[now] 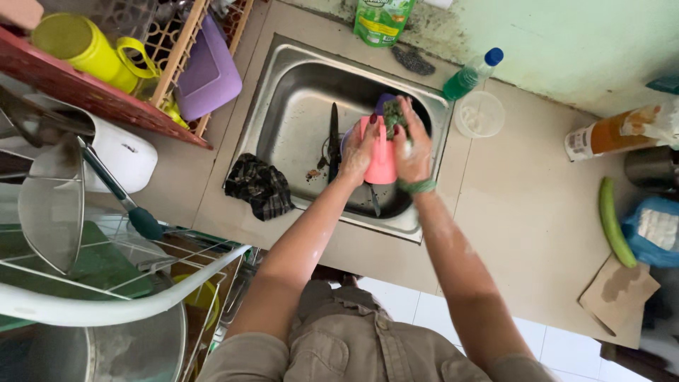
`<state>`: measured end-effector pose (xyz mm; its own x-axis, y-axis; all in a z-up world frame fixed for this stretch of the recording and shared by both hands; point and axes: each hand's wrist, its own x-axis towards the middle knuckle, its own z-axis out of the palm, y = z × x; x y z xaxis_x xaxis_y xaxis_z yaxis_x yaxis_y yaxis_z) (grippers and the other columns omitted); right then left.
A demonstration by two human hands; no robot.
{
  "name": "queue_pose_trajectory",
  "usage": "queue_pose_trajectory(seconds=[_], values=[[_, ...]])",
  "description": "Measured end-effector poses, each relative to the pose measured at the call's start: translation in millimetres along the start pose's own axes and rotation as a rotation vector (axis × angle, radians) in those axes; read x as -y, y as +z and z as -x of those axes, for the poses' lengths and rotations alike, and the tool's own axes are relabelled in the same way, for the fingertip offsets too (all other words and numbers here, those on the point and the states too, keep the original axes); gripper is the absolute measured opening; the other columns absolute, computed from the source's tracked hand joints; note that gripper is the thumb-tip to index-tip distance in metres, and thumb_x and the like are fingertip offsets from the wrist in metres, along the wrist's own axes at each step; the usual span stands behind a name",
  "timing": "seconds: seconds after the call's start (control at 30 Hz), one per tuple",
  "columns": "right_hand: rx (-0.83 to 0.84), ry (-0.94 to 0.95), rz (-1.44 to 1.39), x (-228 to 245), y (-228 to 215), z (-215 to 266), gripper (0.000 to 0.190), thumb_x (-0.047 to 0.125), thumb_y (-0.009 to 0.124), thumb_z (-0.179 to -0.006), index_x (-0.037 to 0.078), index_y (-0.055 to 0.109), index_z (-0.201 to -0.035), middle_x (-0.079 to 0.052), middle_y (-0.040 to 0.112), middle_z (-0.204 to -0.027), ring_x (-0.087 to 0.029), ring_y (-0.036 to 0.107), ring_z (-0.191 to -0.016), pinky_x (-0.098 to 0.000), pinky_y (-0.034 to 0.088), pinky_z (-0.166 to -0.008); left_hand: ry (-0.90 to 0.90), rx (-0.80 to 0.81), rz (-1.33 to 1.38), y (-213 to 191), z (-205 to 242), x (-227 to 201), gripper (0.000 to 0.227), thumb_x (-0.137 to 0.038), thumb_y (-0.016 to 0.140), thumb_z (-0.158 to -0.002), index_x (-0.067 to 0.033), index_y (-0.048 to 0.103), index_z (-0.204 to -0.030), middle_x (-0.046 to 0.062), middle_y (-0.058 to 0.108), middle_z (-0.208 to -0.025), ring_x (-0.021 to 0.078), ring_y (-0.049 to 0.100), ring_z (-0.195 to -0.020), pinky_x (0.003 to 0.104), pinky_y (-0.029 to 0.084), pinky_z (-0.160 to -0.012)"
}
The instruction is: The person washes several mugs, cups, and bowls in a kitchen sink using a sponge and soap, then places them on a drying rack.
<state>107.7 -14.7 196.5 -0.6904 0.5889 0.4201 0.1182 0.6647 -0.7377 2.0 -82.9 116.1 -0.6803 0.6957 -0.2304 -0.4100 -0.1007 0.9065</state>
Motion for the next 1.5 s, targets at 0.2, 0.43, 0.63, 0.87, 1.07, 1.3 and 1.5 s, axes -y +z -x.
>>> queue_pose_trajectory(seconds=[0.2, 0.43, 0.63, 0.87, 1.07, 1.3, 1.5], values=[[0.193, -0.220, -0.089, 10, -21, -1, 0.064, 0.001, 0.062, -0.096, 0.002, 0.042, -0.157, -0.022, 0.040, -0.164, -0.036, 0.038, -0.155, -0.0420, 0.030, -0.128, 0.393, -0.004, -0.604, -24, -30, 27, 0.039, -0.025, 0.042, -0.109, -0.0081, 0.055, -0.142, 0.020, 0.061, -0.124, 0.0339, 0.063, -0.112, 0.039, 0.051, -0.096], [-0.162, 0.134, -0.118, -39, 8, -3, 0.034, 0.023, 0.048, -0.105, 0.004, 0.063, -0.129, -0.015, 0.068, -0.123, -0.025, 0.066, -0.112, -0.0380, 0.053, -0.097, 0.492, 0.082, -0.615, 4, -14, 45, 0.040, -0.015, 0.057, -0.109, -0.0111, 0.046, -0.147, 0.025, 0.062, -0.128, 0.0321, 0.067, -0.116, 0.039, 0.058, -0.102], [-0.387, 0.435, -0.519, -159, 5, -15, 0.049, 0.036, 0.057, -0.112, 0.001, 0.059, -0.077, -0.010, 0.059, -0.074, -0.019, 0.053, -0.068, -0.0378, 0.043, -0.060, 0.241, 0.308, -0.166, -4, 27, 3, 0.076, -0.028, 0.076, -0.091, -0.0050, 0.035, -0.151, 0.018, 0.056, -0.138, 0.0254, 0.059, -0.123, 0.037, 0.052, -0.101], [-0.367, 0.542, -1.027, -124, 37, 7, 0.019, 0.018, 0.058, -0.100, 0.005, 0.066, -0.110, -0.005, 0.070, -0.091, -0.016, 0.064, -0.081, -0.0303, 0.047, -0.063, -0.137, 0.061, 0.095, 13, 54, -13, 0.065, -0.037, 0.078, -0.084, -0.0003, 0.061, -0.134, 0.014, 0.071, -0.120, 0.0225, 0.070, -0.103, 0.036, 0.059, -0.085], [-0.383, 0.426, -0.062, -41, 26, 31, 0.022, 0.019, 0.055, -0.111, -0.002, 0.061, -0.115, -0.010, 0.065, -0.088, -0.018, 0.061, -0.080, -0.0311, 0.049, -0.069, 0.305, -0.096, -0.242, 1, 9, -52, 0.070, -0.044, 0.080, -0.083, 0.0014, 0.053, -0.130, 0.018, 0.071, -0.119, 0.0244, 0.070, -0.107, 0.038, 0.058, -0.093], [-0.217, -0.218, 0.048, 34, -21, -38, 0.031, 0.007, 0.059, -0.105, -0.003, 0.060, -0.135, -0.024, 0.068, -0.135, -0.032, 0.067, -0.125, -0.0424, 0.053, -0.106, 0.558, 0.052, -0.695, 1, -34, -34, 0.048, -0.029, 0.056, -0.109, 0.0003, 0.047, -0.146, 0.021, 0.063, -0.124, 0.0338, 0.064, -0.115, 0.042, 0.054, -0.101], [-0.200, 0.076, 0.233, 6, -5, -82, 0.022, 0.022, 0.069, -0.103, 0.001, 0.071, -0.106, -0.022, 0.074, -0.096, -0.032, 0.072, -0.089, -0.0407, 0.057, -0.081, 0.512, 0.036, -0.419, 10, -26, -16, 0.055, -0.047, 0.049, -0.109, -0.0015, 0.055, -0.140, 0.019, 0.067, -0.128, 0.0282, 0.065, -0.118, 0.042, 0.053, -0.101]])
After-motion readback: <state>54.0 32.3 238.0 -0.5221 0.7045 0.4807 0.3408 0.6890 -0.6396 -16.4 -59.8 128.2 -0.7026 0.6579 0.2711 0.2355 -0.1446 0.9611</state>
